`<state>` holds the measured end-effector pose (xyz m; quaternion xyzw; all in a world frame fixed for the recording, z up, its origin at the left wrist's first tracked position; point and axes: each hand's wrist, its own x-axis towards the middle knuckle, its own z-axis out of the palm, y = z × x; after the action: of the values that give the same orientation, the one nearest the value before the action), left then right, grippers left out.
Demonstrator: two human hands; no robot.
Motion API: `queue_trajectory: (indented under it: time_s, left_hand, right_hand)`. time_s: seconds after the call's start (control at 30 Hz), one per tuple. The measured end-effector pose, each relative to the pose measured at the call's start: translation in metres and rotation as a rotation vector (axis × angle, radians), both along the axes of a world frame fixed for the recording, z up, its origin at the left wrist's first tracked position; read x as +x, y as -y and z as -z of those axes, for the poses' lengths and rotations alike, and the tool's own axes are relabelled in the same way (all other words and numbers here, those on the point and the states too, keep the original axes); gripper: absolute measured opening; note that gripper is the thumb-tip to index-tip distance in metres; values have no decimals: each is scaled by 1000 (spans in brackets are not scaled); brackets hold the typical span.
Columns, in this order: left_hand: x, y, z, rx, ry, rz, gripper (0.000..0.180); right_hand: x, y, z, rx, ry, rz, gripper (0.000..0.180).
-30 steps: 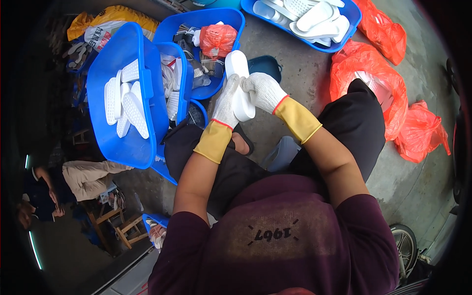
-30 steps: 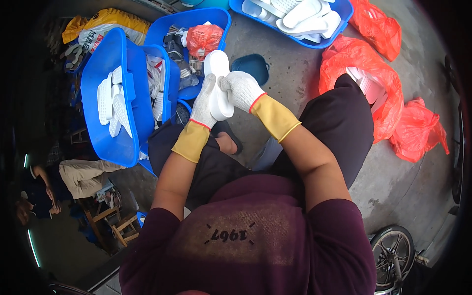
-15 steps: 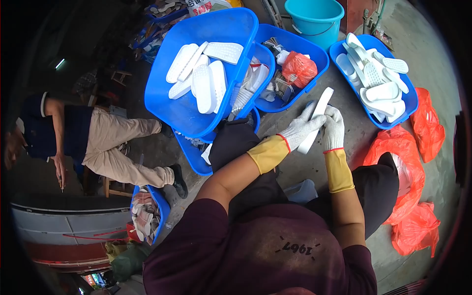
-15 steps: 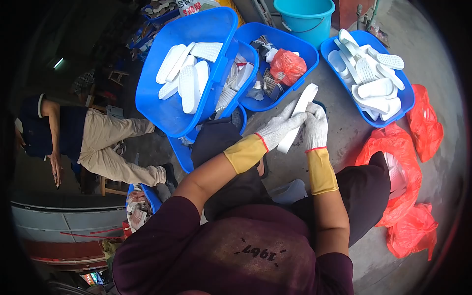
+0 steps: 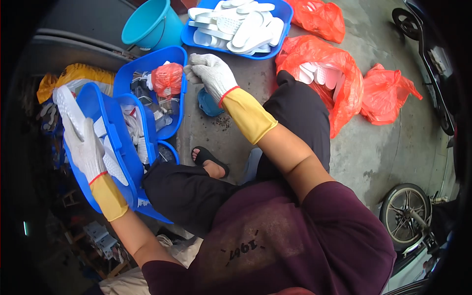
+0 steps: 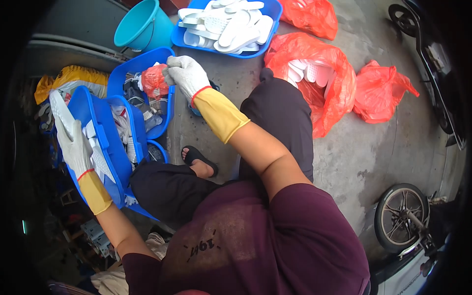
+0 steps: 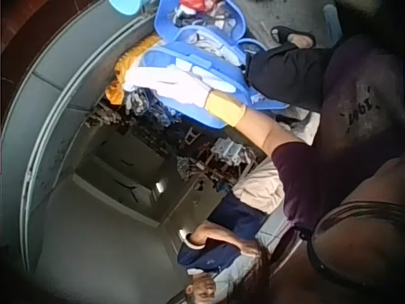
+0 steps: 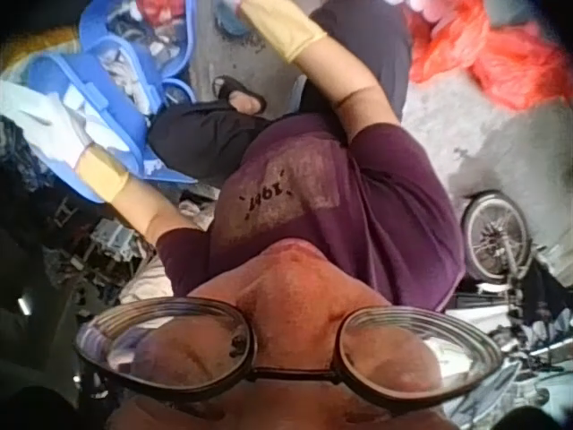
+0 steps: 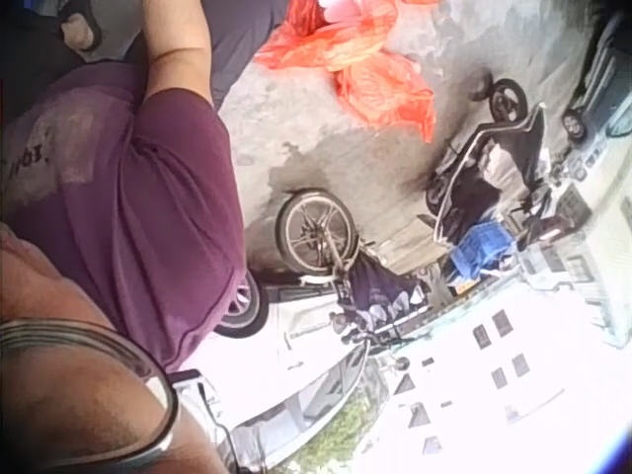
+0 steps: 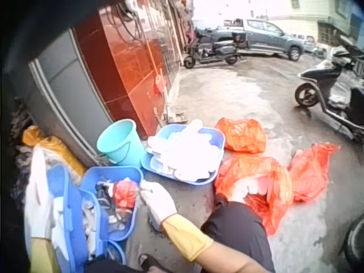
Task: The recorder is inspecting, sorting, and applying a treatment to shoe insoles before placing them into bags.
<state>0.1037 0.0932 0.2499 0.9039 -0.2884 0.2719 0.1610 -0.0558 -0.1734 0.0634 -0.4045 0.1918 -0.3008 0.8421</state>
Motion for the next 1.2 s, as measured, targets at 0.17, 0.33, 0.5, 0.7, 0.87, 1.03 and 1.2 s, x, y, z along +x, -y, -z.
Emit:
queue_trajectory:
  time_s: [0.17, 0.33, 0.5, 0.7, 0.87, 1.03, 1.2]
  left_hand:
    - [71, -19, -4, 271, 123, -166, 70]
    - [10, 67, 43, 45, 109, 280, 52]
    - [-65, 137, 120, 13, -162, 560, 50]
    - [-92, 144, 241, 130, -683, 476, 52]
    - [-92, 169, 267, 274, -717, 446, 52]
    - [-66, 172, 294, 165, -814, 322, 54]
    - [-48, 139, 280, 135, -774, 251, 56]
  right_hand:
    - [-54, 101, -33, -623, -152, 226, 15]
    - [-174, 207, 50, -522, -504, 179, 21]
    - [-287, 268, 301, -244, -1174, 74, 8]
    - [-307, 251, 393, -377, -1529, -297, 85]
    - [-311, 267, 435, -453, -1644, -332, 96]
    - [-358, 285, 485, -624, -1189, 18, 71]
    - [-283, 238, 427, 12, -1260, -136, 46]
